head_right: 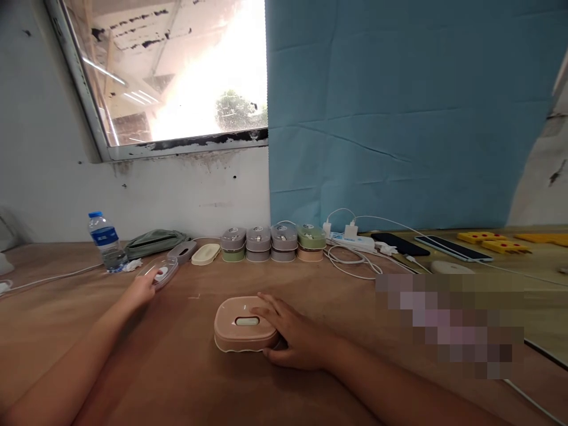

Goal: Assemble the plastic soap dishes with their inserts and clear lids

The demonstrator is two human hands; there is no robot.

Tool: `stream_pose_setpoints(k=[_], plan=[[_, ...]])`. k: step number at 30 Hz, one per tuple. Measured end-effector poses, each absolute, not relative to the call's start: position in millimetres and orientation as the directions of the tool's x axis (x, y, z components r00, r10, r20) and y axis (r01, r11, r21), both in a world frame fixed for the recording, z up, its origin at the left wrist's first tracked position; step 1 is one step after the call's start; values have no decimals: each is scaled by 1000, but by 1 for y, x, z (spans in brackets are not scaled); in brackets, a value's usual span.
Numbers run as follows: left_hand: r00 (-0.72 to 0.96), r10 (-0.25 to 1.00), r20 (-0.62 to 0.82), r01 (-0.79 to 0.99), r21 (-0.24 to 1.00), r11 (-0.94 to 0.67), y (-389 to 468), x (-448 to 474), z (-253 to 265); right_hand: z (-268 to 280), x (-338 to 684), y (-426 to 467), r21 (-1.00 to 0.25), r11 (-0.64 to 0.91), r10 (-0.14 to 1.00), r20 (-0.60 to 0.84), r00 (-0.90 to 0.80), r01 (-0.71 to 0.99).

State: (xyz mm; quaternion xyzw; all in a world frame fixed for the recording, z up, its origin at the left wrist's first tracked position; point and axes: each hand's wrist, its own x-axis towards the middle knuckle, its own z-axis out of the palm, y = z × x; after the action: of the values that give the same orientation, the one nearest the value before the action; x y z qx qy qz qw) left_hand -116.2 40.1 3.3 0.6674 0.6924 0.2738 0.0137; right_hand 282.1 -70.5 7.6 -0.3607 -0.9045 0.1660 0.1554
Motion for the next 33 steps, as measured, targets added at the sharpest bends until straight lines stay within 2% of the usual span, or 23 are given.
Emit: stream_pose_setpoints(k=[4, 9, 11, 13, 16, 18, 20, 22, 27, 33], plan=[[-61, 942, 330, 920, 385, -75, 39, -120, 5, 8, 282, -71, -419, 685, 704, 170, -690, 596], [-154, 927, 341, 829, 555, -66, 38, -124, 11, 6, 283, -71, -425, 688, 702, 184, -688, 588], [-203, 892, 404, 780, 618, -102, 36, -125, 13, 5, 283, -70, -422, 690, 701, 185, -689, 588], [-292, 803, 519, 728, 665, -164, 33, -120, 18, 4, 283, -70, -419, 691, 701, 187, -689, 589], [-461, 641, 613, 501, 777, -382, 26, -107, 29, 4, 282, -70, -406, 682, 718, 215, -662, 608], [-509, 645, 570, 206, 808, -552, 21, -94, 37, 5, 281, -72, -385, 685, 723, 258, -640, 618], [-452, 725, 520, -71, 789, -610, 15, -80, 43, 6, 279, -73, -349, 705, 709, 319, -629, 618], [-340, 802, 491, -229, 784, -577, 11, -66, 43, 6, 278, -74, -299, 739, 671, 392, -629, 603], [-55, 915, 400, -408, 827, -386, 0, -31, 30, 3, 277, -75, -175, 823, 544, 518, -660, 541], [220, 918, 330, -502, 845, -184, -20, 4, 22, 3, 274, -76, -186, 840, 514, 574, -638, 509]])
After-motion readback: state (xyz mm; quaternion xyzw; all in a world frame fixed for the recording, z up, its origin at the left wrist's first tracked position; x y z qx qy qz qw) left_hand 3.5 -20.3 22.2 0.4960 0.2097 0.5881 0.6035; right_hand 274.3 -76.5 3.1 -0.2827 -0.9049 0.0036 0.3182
